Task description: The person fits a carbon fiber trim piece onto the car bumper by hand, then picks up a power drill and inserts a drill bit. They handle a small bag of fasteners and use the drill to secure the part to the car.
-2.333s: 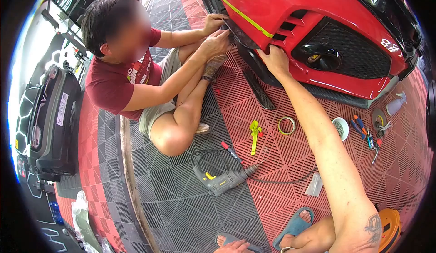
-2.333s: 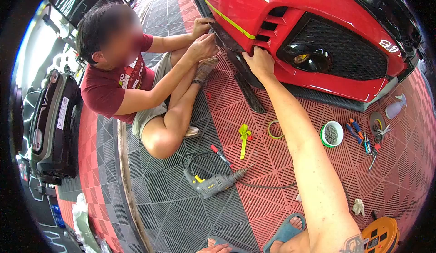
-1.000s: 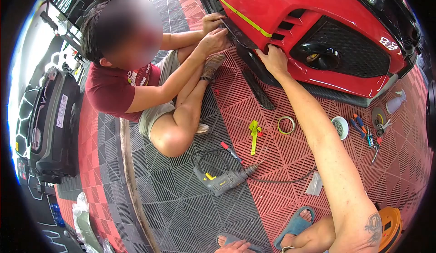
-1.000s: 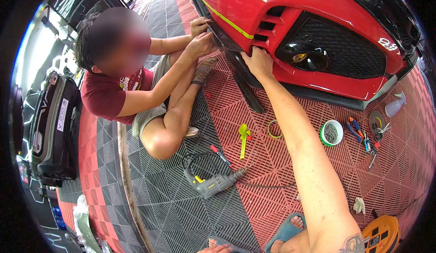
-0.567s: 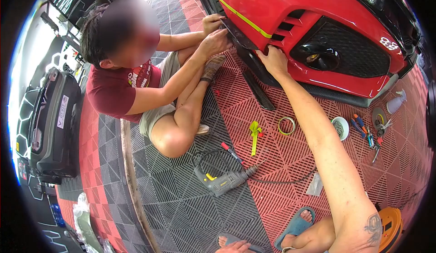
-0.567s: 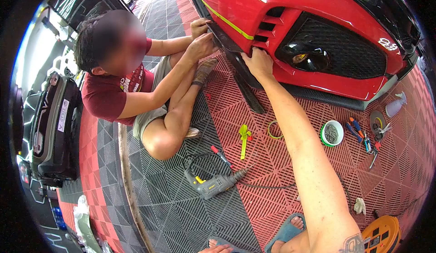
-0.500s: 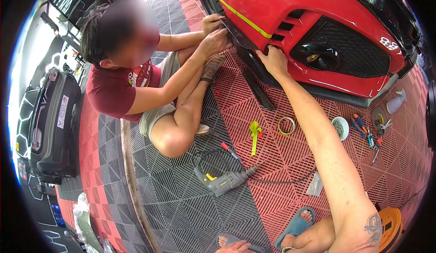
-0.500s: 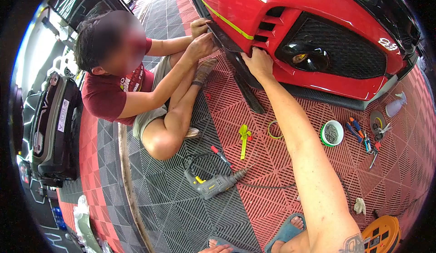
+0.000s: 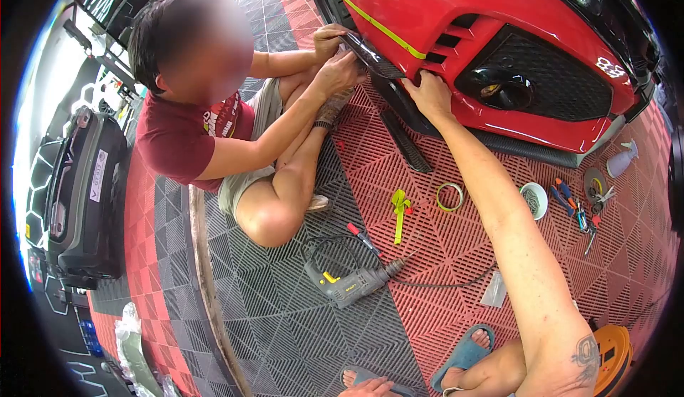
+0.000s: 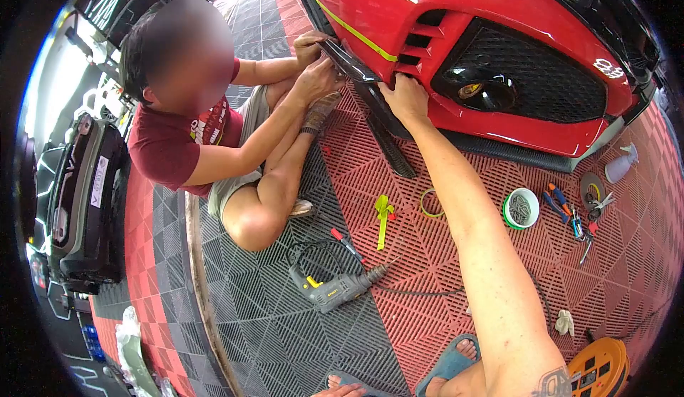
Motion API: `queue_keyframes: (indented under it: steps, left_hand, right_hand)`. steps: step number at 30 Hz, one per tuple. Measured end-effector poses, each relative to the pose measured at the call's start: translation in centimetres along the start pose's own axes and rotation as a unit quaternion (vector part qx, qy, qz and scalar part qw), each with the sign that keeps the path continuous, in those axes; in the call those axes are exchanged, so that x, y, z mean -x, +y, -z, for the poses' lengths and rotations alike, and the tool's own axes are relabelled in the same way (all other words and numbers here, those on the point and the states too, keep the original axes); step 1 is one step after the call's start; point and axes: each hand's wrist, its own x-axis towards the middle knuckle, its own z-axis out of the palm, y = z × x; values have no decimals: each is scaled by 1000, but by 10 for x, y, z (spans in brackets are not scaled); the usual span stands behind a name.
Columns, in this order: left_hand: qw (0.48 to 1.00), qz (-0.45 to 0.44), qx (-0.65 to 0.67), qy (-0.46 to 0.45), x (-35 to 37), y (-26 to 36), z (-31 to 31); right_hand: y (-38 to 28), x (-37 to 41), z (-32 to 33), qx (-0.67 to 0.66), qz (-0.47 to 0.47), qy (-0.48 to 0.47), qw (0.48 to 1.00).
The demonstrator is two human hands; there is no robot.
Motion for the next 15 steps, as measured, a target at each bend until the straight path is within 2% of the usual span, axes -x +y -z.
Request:
queue_keyframes:
  steps: [3, 6, 15]
  left_hand:
    - [1000, -18, -8, 9, 0, 1, 2]
    - [1000, 23, 14, 2, 0, 5, 4]
    - [1000, -3, 3, 14, 1, 3, 2]
  right_hand:
    - [-1, 1, 1, 4, 3, 4, 1000]
    - [-1, 1, 1, 4, 6, 6, 1000]
    - [0, 1, 1, 11, 11, 9, 1000]
